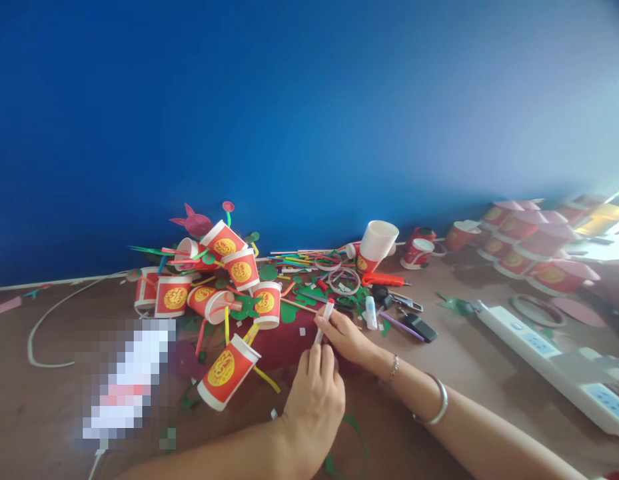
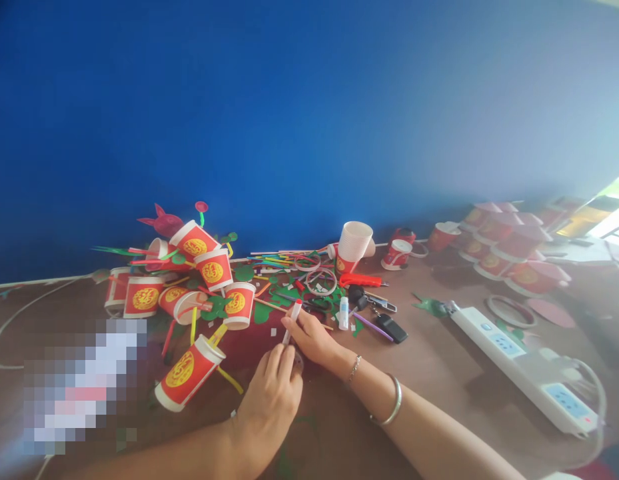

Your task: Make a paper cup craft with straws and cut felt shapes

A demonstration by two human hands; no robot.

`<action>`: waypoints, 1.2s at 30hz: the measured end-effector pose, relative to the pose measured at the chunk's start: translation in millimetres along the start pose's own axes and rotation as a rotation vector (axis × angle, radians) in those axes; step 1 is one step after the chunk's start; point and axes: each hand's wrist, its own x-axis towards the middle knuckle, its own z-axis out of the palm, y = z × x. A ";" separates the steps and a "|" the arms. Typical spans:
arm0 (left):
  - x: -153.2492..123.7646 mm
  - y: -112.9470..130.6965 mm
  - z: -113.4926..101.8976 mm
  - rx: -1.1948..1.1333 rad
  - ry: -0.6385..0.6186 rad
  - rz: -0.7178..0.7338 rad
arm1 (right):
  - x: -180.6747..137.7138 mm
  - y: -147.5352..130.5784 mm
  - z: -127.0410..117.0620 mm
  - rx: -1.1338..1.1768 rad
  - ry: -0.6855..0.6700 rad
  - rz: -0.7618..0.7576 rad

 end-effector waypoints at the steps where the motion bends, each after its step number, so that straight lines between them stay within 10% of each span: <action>1: -0.1 -0.7 1.4 0.008 0.021 -0.018 | -1.2 0.1 0.0 0.010 0.016 0.004; 20: 15.5 -19.6 -21.6 -0.201 -0.381 0.077 | -23.5 4.0 -2.4 0.081 0.206 0.098; 36: 21.7 -33.3 -24.9 -0.337 -0.449 0.093 | -50.3 6.5 -5.2 -0.020 0.317 0.055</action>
